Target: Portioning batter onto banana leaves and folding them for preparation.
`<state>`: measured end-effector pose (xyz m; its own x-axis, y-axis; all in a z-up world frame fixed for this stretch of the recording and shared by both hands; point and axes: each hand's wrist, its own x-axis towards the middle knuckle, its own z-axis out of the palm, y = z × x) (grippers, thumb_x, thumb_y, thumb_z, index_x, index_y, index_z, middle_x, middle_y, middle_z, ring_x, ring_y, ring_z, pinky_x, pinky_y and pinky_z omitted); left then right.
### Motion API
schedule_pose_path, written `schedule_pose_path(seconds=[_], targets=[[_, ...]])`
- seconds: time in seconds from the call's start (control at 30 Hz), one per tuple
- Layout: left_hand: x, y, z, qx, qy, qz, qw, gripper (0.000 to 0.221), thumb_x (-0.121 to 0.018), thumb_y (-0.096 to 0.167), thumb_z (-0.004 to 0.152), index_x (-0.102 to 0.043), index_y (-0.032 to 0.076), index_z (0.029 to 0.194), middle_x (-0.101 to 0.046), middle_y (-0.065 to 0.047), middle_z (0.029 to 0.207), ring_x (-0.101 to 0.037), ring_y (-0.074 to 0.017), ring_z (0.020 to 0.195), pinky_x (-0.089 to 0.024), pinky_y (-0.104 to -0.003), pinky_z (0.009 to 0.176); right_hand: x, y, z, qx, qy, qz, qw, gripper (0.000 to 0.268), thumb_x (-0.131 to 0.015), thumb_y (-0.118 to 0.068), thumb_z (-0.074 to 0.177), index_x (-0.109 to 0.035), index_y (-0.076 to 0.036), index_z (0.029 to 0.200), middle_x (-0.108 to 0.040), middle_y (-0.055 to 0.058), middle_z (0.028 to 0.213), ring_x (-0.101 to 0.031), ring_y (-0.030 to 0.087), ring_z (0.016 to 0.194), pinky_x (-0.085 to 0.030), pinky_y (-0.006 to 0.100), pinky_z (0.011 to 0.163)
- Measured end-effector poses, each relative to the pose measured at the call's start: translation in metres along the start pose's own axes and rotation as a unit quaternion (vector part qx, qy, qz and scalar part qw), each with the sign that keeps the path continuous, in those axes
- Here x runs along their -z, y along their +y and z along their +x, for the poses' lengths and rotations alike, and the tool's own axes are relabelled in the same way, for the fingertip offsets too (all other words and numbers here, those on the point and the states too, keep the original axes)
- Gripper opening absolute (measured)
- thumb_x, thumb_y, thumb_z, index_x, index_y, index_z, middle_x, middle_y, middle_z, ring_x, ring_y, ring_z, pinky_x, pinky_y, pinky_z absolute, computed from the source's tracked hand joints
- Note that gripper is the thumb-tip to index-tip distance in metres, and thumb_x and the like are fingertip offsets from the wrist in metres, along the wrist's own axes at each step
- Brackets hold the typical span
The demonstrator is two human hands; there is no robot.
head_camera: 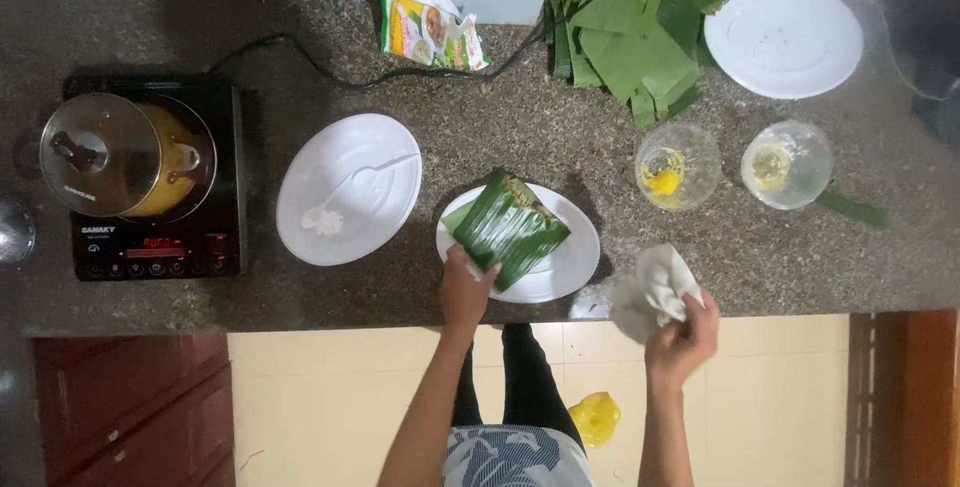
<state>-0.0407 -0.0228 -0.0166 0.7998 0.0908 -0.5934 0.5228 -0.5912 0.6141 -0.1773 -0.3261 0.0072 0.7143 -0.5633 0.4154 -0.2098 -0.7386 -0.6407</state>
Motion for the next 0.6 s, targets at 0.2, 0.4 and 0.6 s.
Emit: schedule_pose_path(seconds=[0.2, 0.4, 0.6], targets=[[-0.019, 0.037, 0.001, 0.074, 0.055, -0.044, 0.995, 0.067, -0.070, 0.011, 0.092, -0.031, 0.007, 0.145, -0.056, -0.017, 0.134, -0.060, -0.0387, 0.116, -0.054, -0.054, 0.083, 0.029, -0.031, 0.006, -0.034, -0.021, 0.047, 0.998, 0.045, -0.035, 0.018, 0.079, -0.062, 0.001, 0.112, -0.059, 0.026, 0.128, -0.060, 0.035, 0.113, -0.046, 0.033, 0.080], [-0.021, 0.006, -0.012, -0.027, 0.117, -0.043, 0.992, 0.015, -0.066, 0.017, 0.096, -0.054, 0.009, 0.101, -0.070, -0.010, 0.089, -0.068, -0.0341, 0.085, -0.046, -0.047, 0.068, 0.022, -0.024, 0.016, -0.061, -0.073, 0.102, 0.990, 0.042, -0.037, 0.012, 0.086, -0.063, -0.003, 0.115, -0.059, 0.022, 0.128, -0.061, 0.031, 0.114, -0.047, 0.031, 0.083], [0.000, 0.001, -0.038, -0.150, 0.183, -0.035, 0.971, 0.019, -0.060, 0.029, 0.100, -0.068, 0.013, 0.093, -0.073, 0.000, 0.084, -0.069, -0.0160, 0.074, -0.050, -0.032, 0.059, 0.017, -0.024, 0.041, -0.090, -0.104, 0.130, 0.982, 0.033, -0.042, 0.005, 0.094, -0.064, 0.000, 0.118, -0.059, 0.021, 0.133, -0.059, 0.032, 0.121, -0.050, 0.036, 0.090]])
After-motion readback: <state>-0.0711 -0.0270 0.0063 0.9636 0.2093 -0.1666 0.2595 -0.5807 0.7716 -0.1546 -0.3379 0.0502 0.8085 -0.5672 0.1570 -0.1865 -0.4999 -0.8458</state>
